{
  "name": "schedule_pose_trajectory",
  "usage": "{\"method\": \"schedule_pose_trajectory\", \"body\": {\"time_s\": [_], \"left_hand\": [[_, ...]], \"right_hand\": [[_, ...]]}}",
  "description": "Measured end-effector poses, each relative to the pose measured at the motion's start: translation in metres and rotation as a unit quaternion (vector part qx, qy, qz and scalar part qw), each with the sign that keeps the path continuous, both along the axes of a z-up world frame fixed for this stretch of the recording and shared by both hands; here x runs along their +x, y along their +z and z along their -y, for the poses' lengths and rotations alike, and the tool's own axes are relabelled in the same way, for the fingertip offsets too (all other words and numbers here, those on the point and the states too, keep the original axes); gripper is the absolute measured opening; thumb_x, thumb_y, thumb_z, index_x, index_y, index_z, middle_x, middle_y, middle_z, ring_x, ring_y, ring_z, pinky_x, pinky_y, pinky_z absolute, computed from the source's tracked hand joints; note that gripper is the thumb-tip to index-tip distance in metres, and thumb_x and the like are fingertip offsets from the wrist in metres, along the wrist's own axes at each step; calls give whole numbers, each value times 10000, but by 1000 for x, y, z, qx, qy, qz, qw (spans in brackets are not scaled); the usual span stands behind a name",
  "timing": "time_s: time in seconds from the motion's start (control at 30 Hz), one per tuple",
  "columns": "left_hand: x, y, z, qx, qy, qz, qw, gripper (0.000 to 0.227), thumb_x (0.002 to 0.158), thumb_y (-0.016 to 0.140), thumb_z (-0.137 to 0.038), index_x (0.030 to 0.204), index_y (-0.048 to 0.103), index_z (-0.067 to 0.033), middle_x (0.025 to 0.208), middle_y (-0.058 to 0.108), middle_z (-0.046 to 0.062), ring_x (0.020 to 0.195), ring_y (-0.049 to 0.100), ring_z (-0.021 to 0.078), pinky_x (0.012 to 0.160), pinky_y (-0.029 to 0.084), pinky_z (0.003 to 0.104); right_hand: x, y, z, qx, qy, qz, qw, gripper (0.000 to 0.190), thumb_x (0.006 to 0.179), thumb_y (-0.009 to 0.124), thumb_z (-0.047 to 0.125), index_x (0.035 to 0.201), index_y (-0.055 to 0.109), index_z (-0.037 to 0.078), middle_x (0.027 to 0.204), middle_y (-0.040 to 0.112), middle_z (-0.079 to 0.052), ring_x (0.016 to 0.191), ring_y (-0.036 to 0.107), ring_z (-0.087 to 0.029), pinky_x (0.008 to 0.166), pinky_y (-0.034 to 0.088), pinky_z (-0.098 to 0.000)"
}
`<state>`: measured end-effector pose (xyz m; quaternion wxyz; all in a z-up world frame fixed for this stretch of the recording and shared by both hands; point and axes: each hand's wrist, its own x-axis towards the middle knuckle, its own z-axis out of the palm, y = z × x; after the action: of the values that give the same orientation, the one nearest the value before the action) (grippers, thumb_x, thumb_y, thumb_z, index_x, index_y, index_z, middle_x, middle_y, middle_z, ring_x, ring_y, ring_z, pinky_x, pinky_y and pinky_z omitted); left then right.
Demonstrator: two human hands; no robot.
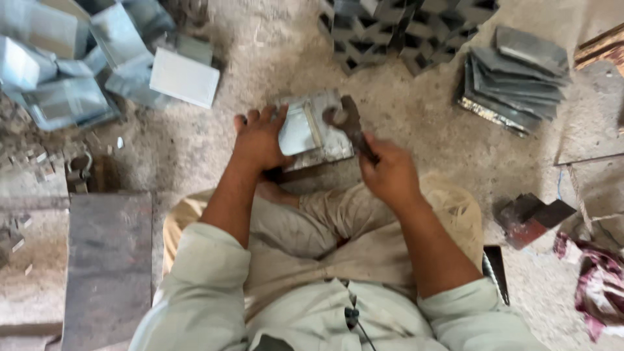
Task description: The person sits cross-legged on the floor and uses a hammer to strike small rectangular metal pieces placed on a metal block. They repeatedly pick up pieces, position them, and hammer them to shape or flatten them, then place the finished pieces into a pile.
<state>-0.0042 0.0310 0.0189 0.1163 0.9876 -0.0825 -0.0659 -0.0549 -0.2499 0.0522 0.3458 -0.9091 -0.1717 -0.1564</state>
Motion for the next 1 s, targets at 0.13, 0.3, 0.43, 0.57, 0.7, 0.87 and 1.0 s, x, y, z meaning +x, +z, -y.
{"method": "schedule_pose_trajectory", "body": {"time_s": [0.13,0.3,0.43,0.57,0.7,0.87,1.0], "left_hand": [[2,2,-2,-9,-2,6,1000,1247,487,932,-443,1575,369,-211,1518,448,111,1350,415,402,1125,239,642],[-1,4,1,-12,-8,28,1000,1244,473,936,-434,1564,383,-208,1504,462,111,1343,422,392,1122,240,642],[1,2,-2,-13,-12,42,999,1215,502,936,-454,1557,395,-190,1517,457,118,1343,421,396,1109,244,645],[-2,11,0,-3,0,0,1000,1227,493,932,-425,1565,378,-204,1512,450,104,1354,406,384,1112,237,635],[1,22,6,16,9,-5,1000,1240,485,937,-419,1564,366,-201,1505,448,91,1361,400,369,1130,217,650],[-2,18,3,12,7,0,1000,1222,482,929,-388,1560,387,-200,1502,466,77,1355,412,374,1132,230,656],[-3,22,5,7,0,29,1000,1222,493,935,-443,1555,388,-189,1492,475,96,1356,415,374,1121,234,666]], "right_hand": [[-6,5,-3,51,10,13,999,335,936,731,123,1263,686,65,879,670,-161,768,676,-336,698,541,-424],[-3,-8,-17,-95,4,-39,995,388,865,744,117,1252,721,101,905,694,-148,811,672,-372,687,521,-468],[-7,-12,-13,-90,7,-56,994,434,860,754,150,1290,702,116,894,686,-139,798,676,-368,677,530,-462],[0,-17,-19,-87,-8,-52,995,406,892,731,128,1297,704,131,914,687,-132,801,678,-352,690,533,-459],[-4,-13,-17,-91,-29,-36,995,393,873,740,144,1265,724,140,877,685,-130,790,677,-355,680,529,-469],[-7,-19,-14,-54,-2,-61,997,405,884,724,137,1288,707,119,877,666,-150,781,667,-373,683,527,-478],[-3,-20,-17,-86,-26,-68,994,393,850,738,118,1243,735,107,901,696,-161,806,676,-396,689,524,-488]]}}
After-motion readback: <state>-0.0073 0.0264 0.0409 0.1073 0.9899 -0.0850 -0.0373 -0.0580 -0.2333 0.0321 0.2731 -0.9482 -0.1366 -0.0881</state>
